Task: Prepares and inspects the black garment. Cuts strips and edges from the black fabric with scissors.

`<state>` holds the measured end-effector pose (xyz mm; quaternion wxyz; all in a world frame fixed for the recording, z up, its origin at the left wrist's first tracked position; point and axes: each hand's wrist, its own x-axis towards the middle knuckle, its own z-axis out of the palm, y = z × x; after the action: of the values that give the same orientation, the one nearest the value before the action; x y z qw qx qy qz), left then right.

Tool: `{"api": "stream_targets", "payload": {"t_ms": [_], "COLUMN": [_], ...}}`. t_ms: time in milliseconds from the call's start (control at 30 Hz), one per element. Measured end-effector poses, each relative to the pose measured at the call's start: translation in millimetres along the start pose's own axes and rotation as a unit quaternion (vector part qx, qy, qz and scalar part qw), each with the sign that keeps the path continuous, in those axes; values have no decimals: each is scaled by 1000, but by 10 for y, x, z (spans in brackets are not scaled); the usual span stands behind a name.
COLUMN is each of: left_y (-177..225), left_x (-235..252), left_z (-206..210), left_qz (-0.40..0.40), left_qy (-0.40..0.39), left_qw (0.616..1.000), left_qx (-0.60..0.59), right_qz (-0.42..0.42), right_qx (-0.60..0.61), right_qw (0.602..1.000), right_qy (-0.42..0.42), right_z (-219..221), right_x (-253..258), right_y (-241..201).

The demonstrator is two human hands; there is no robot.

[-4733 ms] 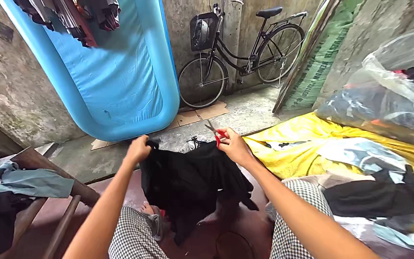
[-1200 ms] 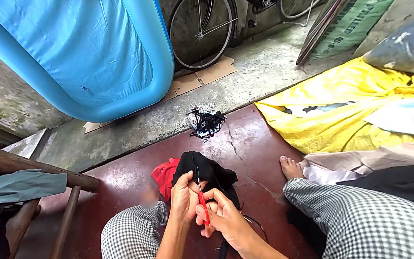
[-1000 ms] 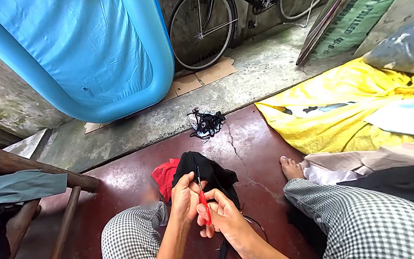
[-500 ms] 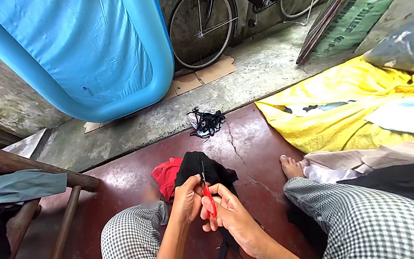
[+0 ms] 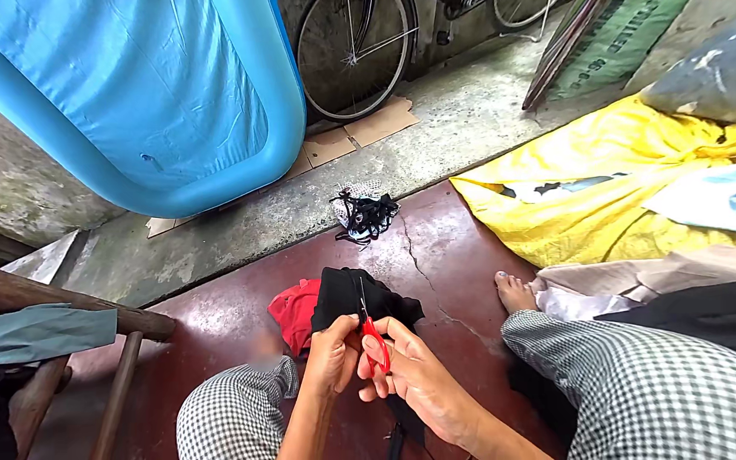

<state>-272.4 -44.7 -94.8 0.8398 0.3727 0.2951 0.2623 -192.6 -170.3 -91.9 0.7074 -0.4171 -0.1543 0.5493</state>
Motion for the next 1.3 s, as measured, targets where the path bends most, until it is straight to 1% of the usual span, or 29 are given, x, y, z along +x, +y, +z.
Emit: {"api": "stream_targets", "payload": {"t_ms": [267,467,667,800,867,933,1033,1167,1233,1300], "left_y": [-20,-7,-8,-14,-61,-185,-421,-612,-695,-750], "left_x": [4,-1,33,55,98,161,205,217,260,297], "left_z": [-16,-37,-91,-101,-118,-142,-64,18,-25,-87], "left_qz": [4,8,11,1,15,54,90,81,103,130], "left_qy": [-6,-11,-36,-31,-42,-53,-3,19,46,73], "left_qw": [1000,999,997,996,996,996,996,994,992,989], "left_qx": [17,37,70,85,76,53,4,-72,-56,2], "right_qz": [-9,9,6,-8,-9,-10,-9,-4,-1,-6], "right_qx": [5,-16,0,-3,-9,-15,-18,-26,-35,-42], "right_qw": [1000,1000,1000,999,999,999,999,998,997,997], "right_qy": [21,-22,17,45,49,49,50,61,63,65], "right_z": [-2,-77,-65,-65,-62,-51,-19,-2,-9,-11], "right_x": [13,38,22,29,33,38,30,21,10,1], "right_y": [-13,-87,-116,-115,-120,-114,-66,2,33,59]}}
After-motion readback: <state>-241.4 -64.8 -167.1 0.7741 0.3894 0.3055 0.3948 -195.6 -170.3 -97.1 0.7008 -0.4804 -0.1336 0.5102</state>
